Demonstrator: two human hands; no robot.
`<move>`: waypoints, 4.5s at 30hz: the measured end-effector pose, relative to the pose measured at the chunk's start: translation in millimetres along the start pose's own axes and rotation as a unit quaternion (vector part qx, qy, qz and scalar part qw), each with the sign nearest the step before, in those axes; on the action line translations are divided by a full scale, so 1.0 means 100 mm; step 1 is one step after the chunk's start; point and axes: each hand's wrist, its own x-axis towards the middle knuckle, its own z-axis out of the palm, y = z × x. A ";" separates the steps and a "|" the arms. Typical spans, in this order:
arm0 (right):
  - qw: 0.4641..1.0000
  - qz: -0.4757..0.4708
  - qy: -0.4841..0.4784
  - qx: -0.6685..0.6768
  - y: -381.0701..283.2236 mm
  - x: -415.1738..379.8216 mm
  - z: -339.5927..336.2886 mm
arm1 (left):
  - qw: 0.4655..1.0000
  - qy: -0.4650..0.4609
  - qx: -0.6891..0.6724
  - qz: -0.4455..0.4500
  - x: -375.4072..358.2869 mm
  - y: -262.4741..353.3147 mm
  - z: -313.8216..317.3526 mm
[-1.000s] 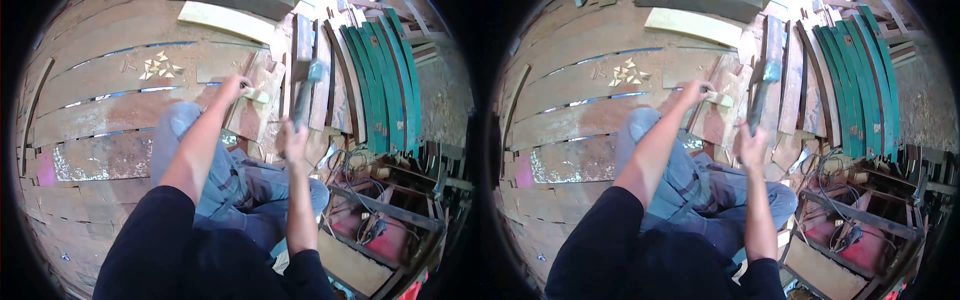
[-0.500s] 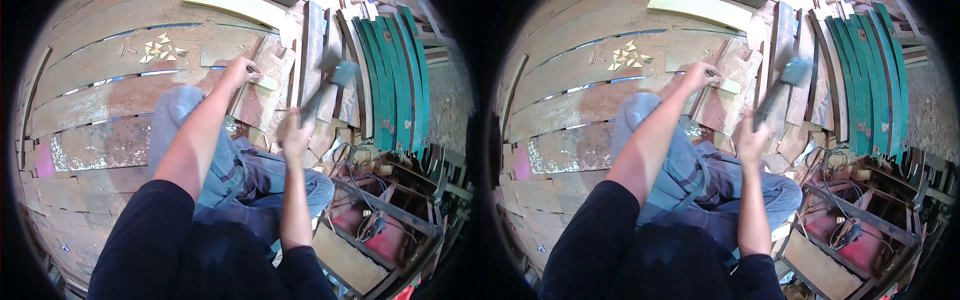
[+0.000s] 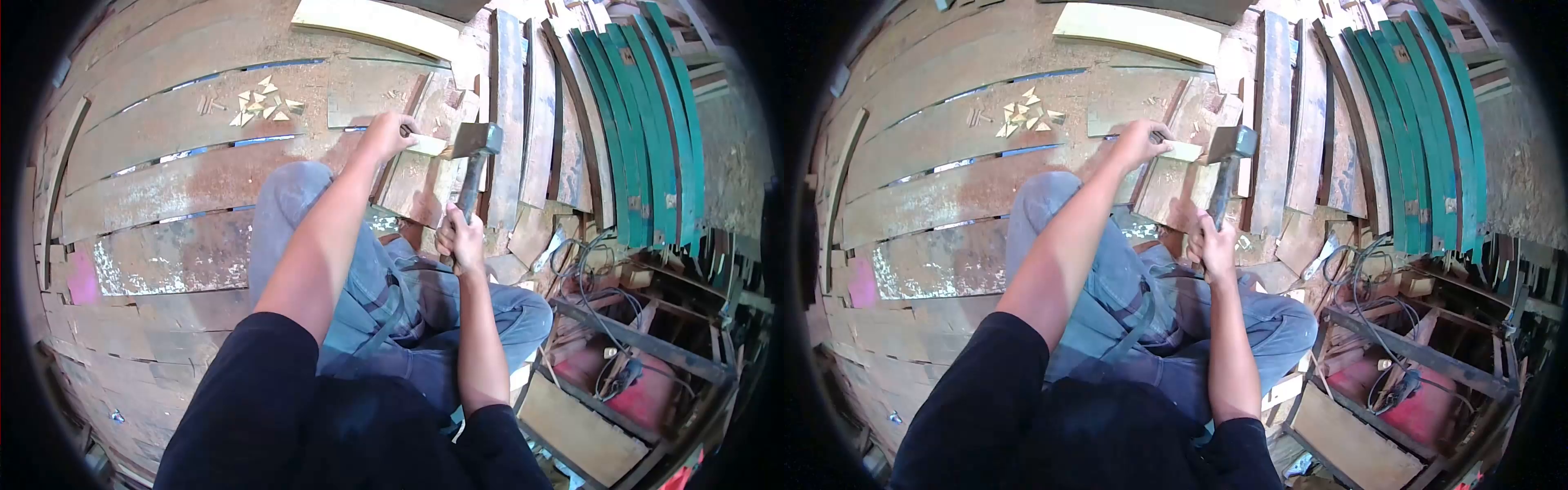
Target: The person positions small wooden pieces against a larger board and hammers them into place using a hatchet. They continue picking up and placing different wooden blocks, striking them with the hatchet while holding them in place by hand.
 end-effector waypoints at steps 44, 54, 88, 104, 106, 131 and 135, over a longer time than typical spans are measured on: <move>0.977 0.010 0.042 0.210 0.49 -0.30 -0.82 | 0.947 0.025 -0.172 0.269 -1.48 1.68 -0.13; 0.977 0.010 0.067 0.203 0.53 -0.36 -0.80 | 0.940 -0.090 -0.315 0.100 -1.59 1.78 -0.04; 0.997 -0.027 0.031 0.063 0.51 -0.45 -0.58 | 0.997 -0.075 0.009 0.001 -0.68 0.47 0.67; 0.986 0.005 0.058 0.157 0.47 -0.38 -0.60 | 0.979 0.030 0.140 0.149 -0.70 0.40 0.71; 0.984 0.001 0.051 0.173 0.50 -0.33 -0.64 | 0.970 0.034 0.195 0.138 -0.69 0.40 0.65; 1.000 -0.001 -0.019 -0.005 0.49 -0.54 -0.21 | 0.983 0.135 -0.107 -0.067 -0.65 0.37 0.41; 0.969 -0.187 0.042 -0.157 0.31 -0.56 -0.24 | 0.964 0.237 -0.121 -0.021 -0.67 0.43 0.31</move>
